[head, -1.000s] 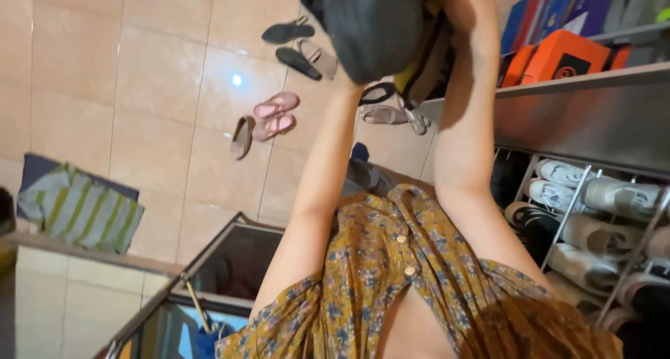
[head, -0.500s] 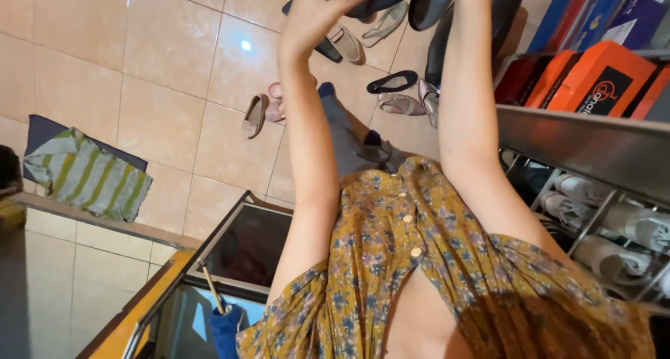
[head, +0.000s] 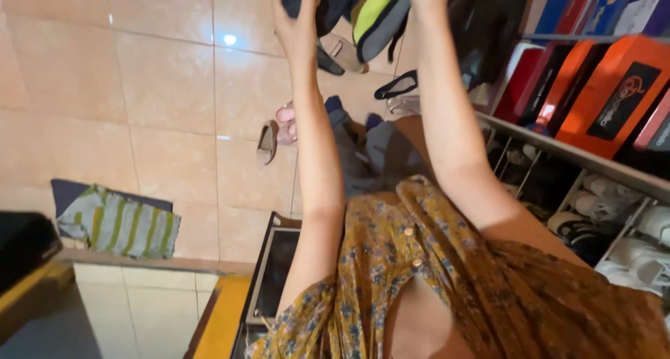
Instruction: The person sits on the floor and wipes multiple pairs of shoes with a cloth, including sneakers, flats, and sandals. They remove shoes from a metal shoe rack, wipe them, and place them back on the rack.
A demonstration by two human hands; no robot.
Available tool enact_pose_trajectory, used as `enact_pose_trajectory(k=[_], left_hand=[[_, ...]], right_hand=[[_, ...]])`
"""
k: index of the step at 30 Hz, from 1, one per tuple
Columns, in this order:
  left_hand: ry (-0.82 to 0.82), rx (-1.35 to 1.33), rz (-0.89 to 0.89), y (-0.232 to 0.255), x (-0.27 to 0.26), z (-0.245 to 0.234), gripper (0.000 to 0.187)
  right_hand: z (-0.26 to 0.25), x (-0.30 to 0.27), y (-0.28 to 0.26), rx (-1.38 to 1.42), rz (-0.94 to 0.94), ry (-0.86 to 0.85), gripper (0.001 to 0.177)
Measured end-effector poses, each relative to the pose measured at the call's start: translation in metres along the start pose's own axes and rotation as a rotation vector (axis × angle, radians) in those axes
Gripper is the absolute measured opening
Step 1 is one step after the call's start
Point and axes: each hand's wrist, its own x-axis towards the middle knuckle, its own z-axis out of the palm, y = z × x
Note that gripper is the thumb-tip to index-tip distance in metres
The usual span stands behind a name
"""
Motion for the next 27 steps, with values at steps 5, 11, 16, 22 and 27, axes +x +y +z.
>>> enact_pose_trajectory(k=[5,11,16,22,27], left_hand=[[0.077,-0.096,-0.107,-0.091,0.023,0.016,0.067],[0.198,-0.156,-0.234,-0.217,0.046,0.027,0.073],[0.280,-0.176,-0.325,-0.353,0.076,0.034,0.075],[0.293,-0.342,-0.401,-0.488,0.111,0.045,0.079],[0.338,-0.495,-0.560,-0.561,0.138,0.049,0.075]], right_hand=[[-0.018,0.065,0.096,0.003,-0.018,0.046,0.030],[-0.034,0.116,0.274,-0.138,0.052,0.104,0.029],[-0.049,0.149,0.466,-0.337,0.066,0.124,0.032],[-0.051,0.185,0.676,-0.423,-0.168,-0.080,0.065],[-0.026,0.194,0.696,-0.965,0.309,-0.260,0.095]])
